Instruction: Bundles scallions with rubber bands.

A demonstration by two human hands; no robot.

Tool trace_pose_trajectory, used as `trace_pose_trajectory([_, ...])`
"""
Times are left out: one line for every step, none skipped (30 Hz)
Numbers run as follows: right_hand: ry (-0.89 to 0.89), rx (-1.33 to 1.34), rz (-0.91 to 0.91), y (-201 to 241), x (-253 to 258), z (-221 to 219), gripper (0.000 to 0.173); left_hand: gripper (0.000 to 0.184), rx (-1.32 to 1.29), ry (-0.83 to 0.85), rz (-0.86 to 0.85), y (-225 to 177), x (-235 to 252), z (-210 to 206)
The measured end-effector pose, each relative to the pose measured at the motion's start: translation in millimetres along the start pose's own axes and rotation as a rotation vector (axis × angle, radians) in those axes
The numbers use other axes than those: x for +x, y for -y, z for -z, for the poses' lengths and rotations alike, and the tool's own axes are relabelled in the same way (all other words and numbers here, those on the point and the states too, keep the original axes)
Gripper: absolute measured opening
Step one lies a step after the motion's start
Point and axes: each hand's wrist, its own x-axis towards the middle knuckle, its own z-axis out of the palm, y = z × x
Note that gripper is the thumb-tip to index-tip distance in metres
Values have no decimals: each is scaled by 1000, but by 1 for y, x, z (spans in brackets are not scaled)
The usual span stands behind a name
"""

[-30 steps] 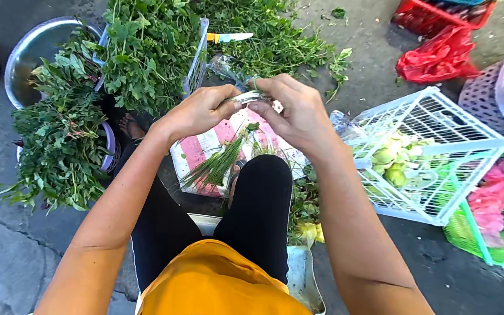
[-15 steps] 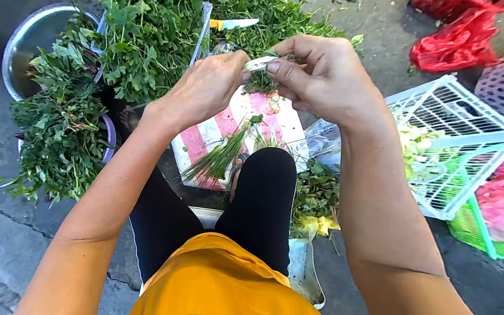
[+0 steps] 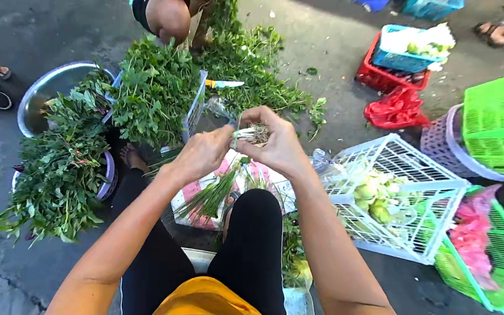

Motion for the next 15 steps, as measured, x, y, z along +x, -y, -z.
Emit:
trace_pose_trajectory([2, 138, -28, -2, 3, -5, 43, 21, -9, -80, -35, -1, 0, -3])
trace_pose_trajectory([-5, 310, -71, -3, 4, -11, 43, 22, -18, -149, -31, -3, -1, -5])
trace_pose_trajectory([-40, 417, -92, -4, 3, -19, 46, 23, -26, -210, 13, -6, -2, -5])
trace_pose_trajectory([-100, 428, -82, -5, 2, -28, 50, 25, -28, -265, 82, -10, -3, -4])
trace_pose_trajectory([-189, 346, -48, -6, -1, -38, 54, 28, -38, -314, 164, -12, -4, -3])
trace_pose_trajectory([-281, 205, 10, -8, -5, -48, 57, 31, -42, -343, 240, -13, -5, -2])
trace_pose_trajectory([-355, 60, 91, -9, -11, -58, 54, 32, -40, -359, 304, -12, -6, -2])
trace_pose_trajectory([-397, -50, 187, -8, -16, -66, 47, 32, -29, -366, 355, -10, -6, -2])
trace_pose_trajectory([-401, -121, 284, -6, -21, -73, 51, 31, -18, -360, 400, -9, -7, -4])
trace_pose_trajectory([-382, -153, 357, -3, -26, -78, 55, 31, -25, -348, 437, -10, -10, -5])
trace_pose_trajectory([-351, -145, 396, 0, -29, -83, 58, 33, -66, -331, 466, -13, -13, -4])
trace_pose_trajectory([-313, -90, 394, 2, -32, -85, 60, 35, -139, -324, 485, -15, -15, -2])
trace_pose_trajectory([-266, 35, 342, 2, -34, -85, 62, 36, -250, -325, 494, -18, -16, 0])
trace_pose_trajectory([-204, 246, 243, 0, -36, -82, 63, 35, -401, -343, 488, -18, -17, 0])
trace_pose_trajectory([-166, 519, 126, -3, -36, -76, 62, 32, -585, -368, 462, -19, -16, 0])
